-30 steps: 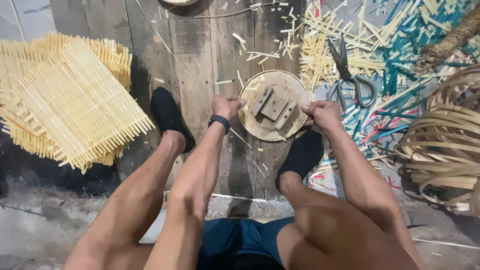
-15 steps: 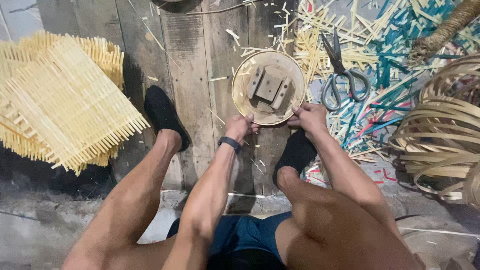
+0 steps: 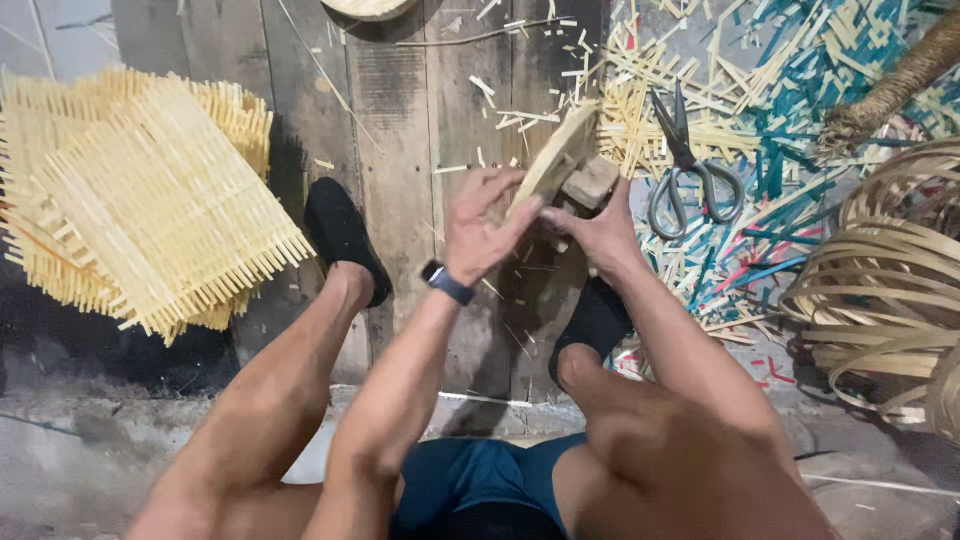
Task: The person sits on the floor and repeatedly places a circular bamboo frame over a square woven mat, then uses scissors to trim the excess mat material flush with the frame. The person stacks the finished circular mats and continues the process with additional mats.
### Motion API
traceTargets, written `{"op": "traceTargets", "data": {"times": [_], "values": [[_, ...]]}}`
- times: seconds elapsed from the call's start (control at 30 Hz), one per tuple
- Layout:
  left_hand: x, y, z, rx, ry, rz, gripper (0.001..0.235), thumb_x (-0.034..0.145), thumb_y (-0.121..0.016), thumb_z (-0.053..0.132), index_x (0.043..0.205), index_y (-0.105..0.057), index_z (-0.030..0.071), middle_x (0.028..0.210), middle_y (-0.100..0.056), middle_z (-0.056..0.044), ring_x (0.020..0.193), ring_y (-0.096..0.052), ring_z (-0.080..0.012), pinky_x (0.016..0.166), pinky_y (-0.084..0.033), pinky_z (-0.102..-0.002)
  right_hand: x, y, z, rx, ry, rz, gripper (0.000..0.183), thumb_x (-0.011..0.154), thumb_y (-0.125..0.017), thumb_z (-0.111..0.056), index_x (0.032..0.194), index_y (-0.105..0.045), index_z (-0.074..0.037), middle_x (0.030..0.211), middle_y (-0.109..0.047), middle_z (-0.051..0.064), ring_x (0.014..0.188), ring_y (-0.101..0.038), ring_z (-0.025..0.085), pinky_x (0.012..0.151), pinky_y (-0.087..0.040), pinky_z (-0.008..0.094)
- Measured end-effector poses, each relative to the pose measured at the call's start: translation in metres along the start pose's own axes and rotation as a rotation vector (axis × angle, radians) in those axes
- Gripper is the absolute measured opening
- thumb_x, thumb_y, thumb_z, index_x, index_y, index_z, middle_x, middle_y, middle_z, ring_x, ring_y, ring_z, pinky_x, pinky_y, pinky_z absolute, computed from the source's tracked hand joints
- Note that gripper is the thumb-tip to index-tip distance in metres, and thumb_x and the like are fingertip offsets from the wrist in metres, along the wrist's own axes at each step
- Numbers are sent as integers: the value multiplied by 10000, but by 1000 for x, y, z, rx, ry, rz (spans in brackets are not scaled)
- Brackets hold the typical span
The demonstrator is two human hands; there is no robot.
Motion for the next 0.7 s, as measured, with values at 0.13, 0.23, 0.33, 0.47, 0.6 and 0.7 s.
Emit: {"op": "traceTargets", "data": {"times": [0.13,0.23,0.33,0.47,0.6,0.7], "values": [[5,-21,4,-32,377,-24,377,1059,-586,378,1290,-669,92,1033,-772,-160,955,-765,-269,822,-590,-376,2,-11,-16,80,68,-34,734,762,-887,-31,1390,-508,-9,1276,-667,52,1175,-638,153,1026,-534,320],[13,-26,-3,112,223,16,408,1119,-509,407,1347,-678,114,1081,-751,-192,980,-751,-332,835,-586,-404,5,-11,-12,85,-39,48,653,738,-887,-64,1297,-554,-12,1198,-692,48,1091,-673,134,949,-566,296],[26,-26,-11,103,273,11,428,1096,-495,442,1315,-698,134,1021,-763,-171,894,-779,-306,745,-600,-384,7,-8,-13,-152,30,159,530,788,-895,-113,1236,-629,-13,1147,-748,57,1031,-699,130,931,-565,285],[37,-17,-14,106,203,14,441,1094,-499,489,1268,-738,161,969,-789,-116,835,-797,-245,703,-618,-349,8,-12,-4,-87,32,201,522,743,-865,-112,1206,-650,-2,1105,-751,72,986,-706,138,917,-574,285],[33,-26,-53,298,670,-182,454,1041,-492,499,1119,-835,212,738,-784,-115,652,-714,-278,595,-553,-427,9,12,30,47,-96,118,615,741,-864,-178,1284,-610,-40,1121,-709,64,983,-714,147,929,-600,306],[34,-6,-114,-103,642,76,495,990,-538,533,1096,-794,122,944,-801,-68,800,-766,-187,688,-639,-364,-10,52,70,520,-138,-39,608,827,-869,-237,1318,-603,4,1201,-660,91,1014,-679,190,886,-564,358]]}}
Point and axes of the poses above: each hand's wrist, its own x-axis towards the middle knuckle, its own y-axis out of the back of the hand, z = x × y, the point moved 3 cm from there along x, towards the middle knuckle
